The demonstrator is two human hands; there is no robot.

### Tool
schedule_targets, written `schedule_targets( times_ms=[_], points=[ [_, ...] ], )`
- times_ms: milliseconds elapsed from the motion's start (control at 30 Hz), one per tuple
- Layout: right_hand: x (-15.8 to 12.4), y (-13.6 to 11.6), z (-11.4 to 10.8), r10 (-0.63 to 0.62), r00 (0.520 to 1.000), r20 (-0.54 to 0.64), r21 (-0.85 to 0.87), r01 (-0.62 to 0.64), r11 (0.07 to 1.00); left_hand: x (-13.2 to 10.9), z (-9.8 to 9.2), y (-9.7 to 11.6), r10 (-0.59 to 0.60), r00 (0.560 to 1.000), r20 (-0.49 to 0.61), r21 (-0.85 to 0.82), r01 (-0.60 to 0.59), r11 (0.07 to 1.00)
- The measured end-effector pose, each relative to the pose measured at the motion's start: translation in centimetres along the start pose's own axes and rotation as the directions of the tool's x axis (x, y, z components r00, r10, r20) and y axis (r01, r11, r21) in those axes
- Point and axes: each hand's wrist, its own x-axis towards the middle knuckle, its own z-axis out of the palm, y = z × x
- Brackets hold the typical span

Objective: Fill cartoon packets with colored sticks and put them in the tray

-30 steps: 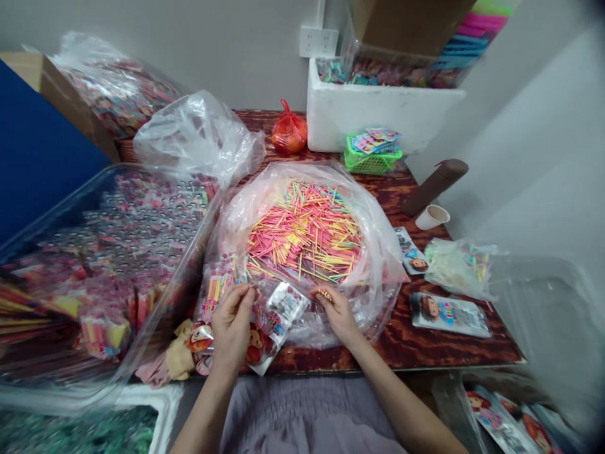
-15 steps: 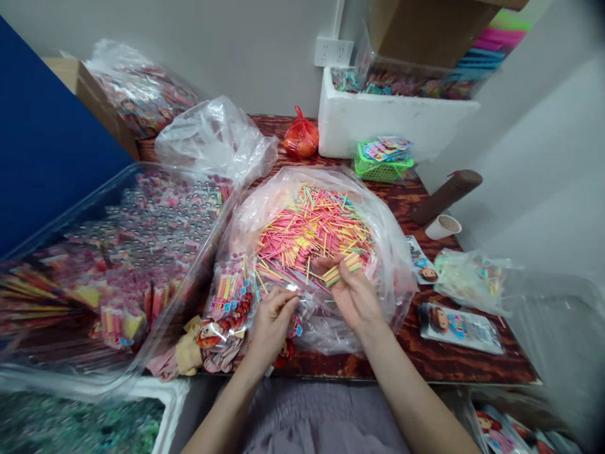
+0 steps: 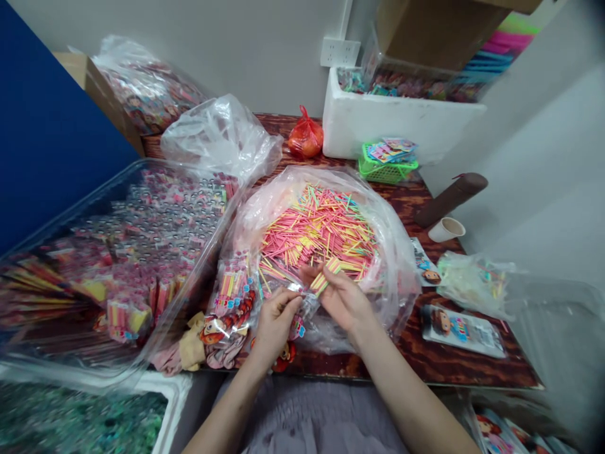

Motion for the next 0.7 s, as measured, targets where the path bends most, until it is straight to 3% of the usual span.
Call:
schedule_targets(
  times_ms=[100,233,400,467,567,600,700],
  points=[
    [-1.0,0.3,0.2,0.029,0.999,0.028,-0.273,-0.020,0.962,-0.2,0.0,-0.2,0.035,0.998,-0.045,-0.030,-0.036,0.999],
    [-2.3,0.4,1.0,-0.079,0.993,0.088,-0.574,0.116,0.811,-0.3,-0.4,-0.4,0.079,0.994,-0.074,-0.103,-0.087,0.991],
    [-3.4,1.4,3.0,-0.375,0.921,0.102,-0.633,0.351,0.690,-0.3,-1.2,0.1,0.082,0.993,-0.081,-0.184,-0.096,0.978],
    [-3.6,1.9,3.6,-0.459,0.877,0.143,-0.697,0.418,0.583,-0.3,-1.4,0.3,0.064,0.993,-0.102,-0.190,-0.083,0.978],
    [-3.9,2.4,4.3,-0.445,0.843,0.304,-0.799,0.479,0.362,-0.5,-1.8,0.5,0.038,0.991,-0.125,-0.183,-0.061,0.981],
    [-4.0,2.3,4.4,-0.418,0.841,0.344,-0.805,0.493,0.329,-0.5,-2.0,0.6,0.033,0.991,-0.128,-0.183,-0.056,0.981],
    [-4.3,1.7,4.0,-0.384,0.846,0.369,-0.766,0.511,0.390,-0.6,-3.2,0.8,0.002,0.990,-0.143,-0.191,-0.029,0.981]
  ],
)
